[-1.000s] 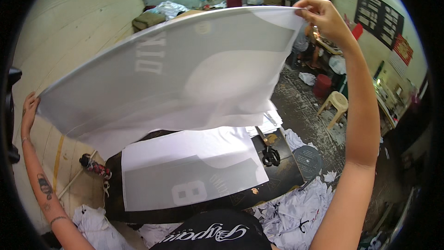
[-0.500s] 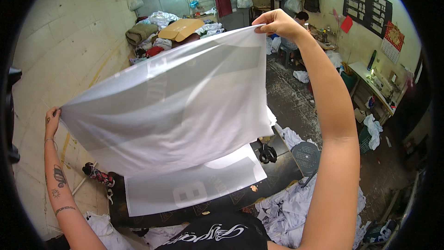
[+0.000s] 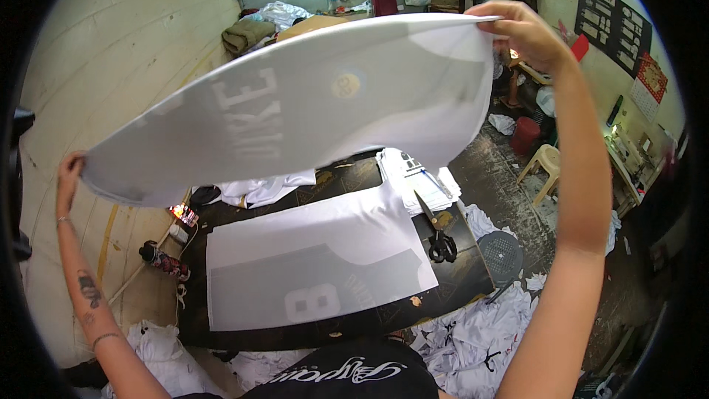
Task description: The person cuts a black and white jersey with scissors, then unfolds and cuts a large white sheet of fabric or paper on a cluttered table. The person repeats the cutting process on another similar white sheet, handling each piece individually.
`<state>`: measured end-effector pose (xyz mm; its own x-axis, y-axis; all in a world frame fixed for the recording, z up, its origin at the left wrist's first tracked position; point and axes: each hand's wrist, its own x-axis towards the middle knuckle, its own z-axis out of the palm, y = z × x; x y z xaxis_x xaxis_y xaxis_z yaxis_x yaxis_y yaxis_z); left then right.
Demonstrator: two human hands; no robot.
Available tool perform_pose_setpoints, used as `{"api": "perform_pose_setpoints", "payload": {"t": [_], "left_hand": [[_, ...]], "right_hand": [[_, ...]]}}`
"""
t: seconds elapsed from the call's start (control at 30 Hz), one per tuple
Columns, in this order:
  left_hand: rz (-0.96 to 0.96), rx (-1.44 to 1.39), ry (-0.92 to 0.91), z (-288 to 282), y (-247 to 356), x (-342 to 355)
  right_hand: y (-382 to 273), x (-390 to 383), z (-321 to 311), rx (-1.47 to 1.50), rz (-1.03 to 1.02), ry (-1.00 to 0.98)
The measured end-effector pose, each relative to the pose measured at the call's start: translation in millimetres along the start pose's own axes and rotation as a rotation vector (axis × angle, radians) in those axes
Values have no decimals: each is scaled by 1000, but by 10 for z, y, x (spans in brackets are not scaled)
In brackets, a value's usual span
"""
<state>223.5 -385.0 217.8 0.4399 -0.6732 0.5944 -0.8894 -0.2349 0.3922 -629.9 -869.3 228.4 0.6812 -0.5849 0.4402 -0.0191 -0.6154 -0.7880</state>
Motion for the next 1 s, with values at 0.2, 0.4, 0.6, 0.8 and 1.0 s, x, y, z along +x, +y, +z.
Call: {"api": "perform_pose_setpoints", "payload": {"t": [0.2, 0.4, 0.6, 0.8, 1.0], "left_hand": [[-95, 235, -47, 1012, -102, 133], [92, -51, 151, 603, -280, -274], [-54, 288, 304, 1217, -1401, -2335], [-605, -307, 272, 2883, -1710, -4480], [-1219, -330, 145, 3519, -1210, -5287]], "right_hand": [[962, 359, 423, -65, 383, 162], [983, -156, 667, 50, 183, 279], [1943, -1646, 1763, 122, 375, 256], [3195, -2965, 2929, 497, 775, 584], [3749, -3531, 3568, 204, 1137, 469]]}}
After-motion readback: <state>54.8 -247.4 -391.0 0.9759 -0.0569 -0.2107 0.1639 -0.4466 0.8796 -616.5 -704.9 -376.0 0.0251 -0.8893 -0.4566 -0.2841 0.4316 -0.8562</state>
